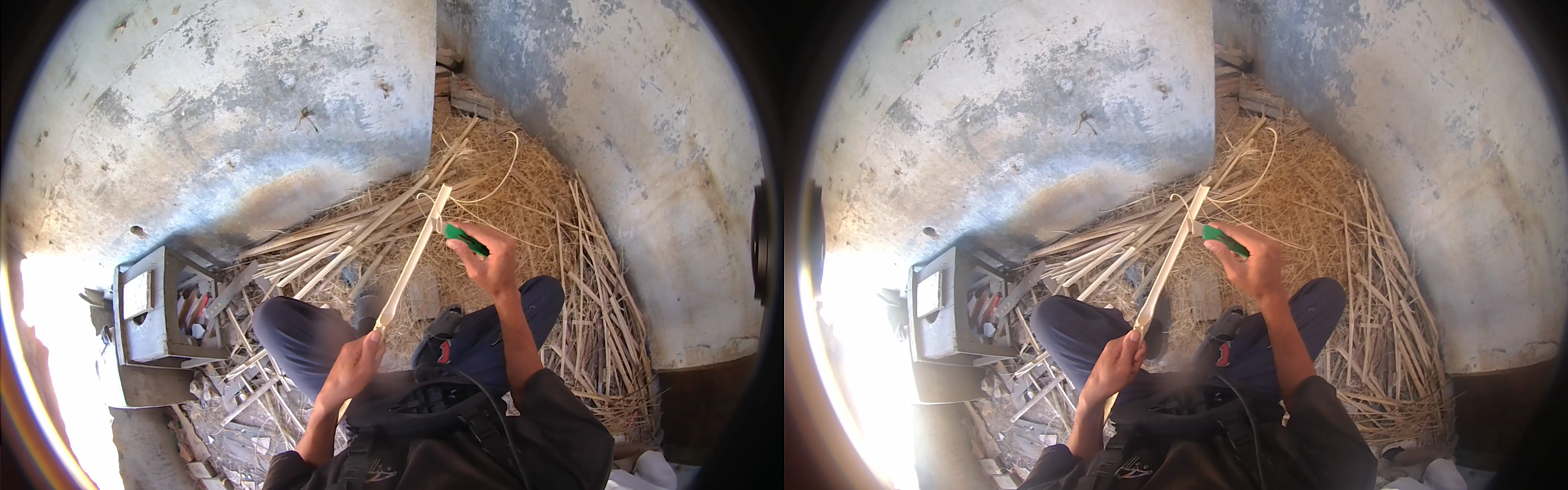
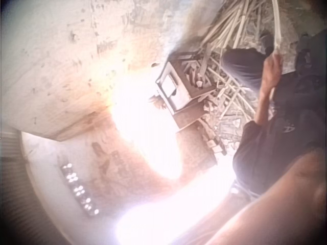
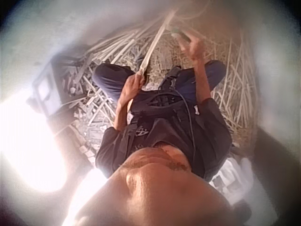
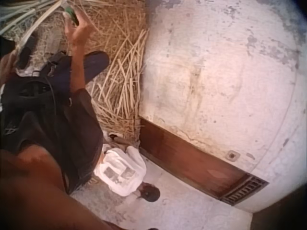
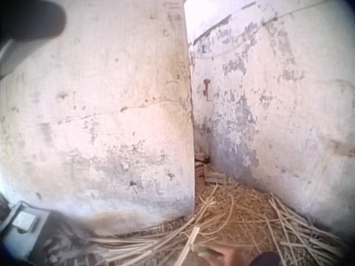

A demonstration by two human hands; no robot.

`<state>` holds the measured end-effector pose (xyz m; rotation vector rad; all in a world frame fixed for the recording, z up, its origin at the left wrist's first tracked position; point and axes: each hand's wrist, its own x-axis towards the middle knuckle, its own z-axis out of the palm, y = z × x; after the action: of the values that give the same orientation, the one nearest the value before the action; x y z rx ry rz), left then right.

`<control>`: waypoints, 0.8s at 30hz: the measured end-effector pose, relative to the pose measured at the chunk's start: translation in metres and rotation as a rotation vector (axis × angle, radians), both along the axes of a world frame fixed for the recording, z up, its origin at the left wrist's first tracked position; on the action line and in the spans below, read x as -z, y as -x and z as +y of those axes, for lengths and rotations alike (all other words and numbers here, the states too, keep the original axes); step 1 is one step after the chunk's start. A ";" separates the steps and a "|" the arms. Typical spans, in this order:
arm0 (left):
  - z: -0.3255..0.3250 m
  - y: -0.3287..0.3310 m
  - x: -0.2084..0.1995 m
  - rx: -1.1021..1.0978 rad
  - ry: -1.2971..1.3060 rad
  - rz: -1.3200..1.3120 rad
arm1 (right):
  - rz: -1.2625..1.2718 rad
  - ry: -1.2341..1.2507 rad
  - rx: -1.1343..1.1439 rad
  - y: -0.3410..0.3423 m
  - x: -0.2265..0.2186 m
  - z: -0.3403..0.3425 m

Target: The person sits on the floor and uses a green utility knife to shave thin strips from a long bamboo stick. They hold the stick with their left hand and scrape the blade along its length with their right hand, creating a pile of bamboo shavings.

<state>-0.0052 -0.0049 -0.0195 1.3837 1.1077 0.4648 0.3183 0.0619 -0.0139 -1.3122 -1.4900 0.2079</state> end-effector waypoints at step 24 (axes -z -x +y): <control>0.002 0.005 -0.015 0.057 -0.072 0.054 | 0.047 0.013 -0.029 -0.032 0.005 0.020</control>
<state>-0.0102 -0.0032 -0.0047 1.4946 1.1013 0.4317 0.3504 0.0818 -0.0192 -1.2887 -1.4710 0.2656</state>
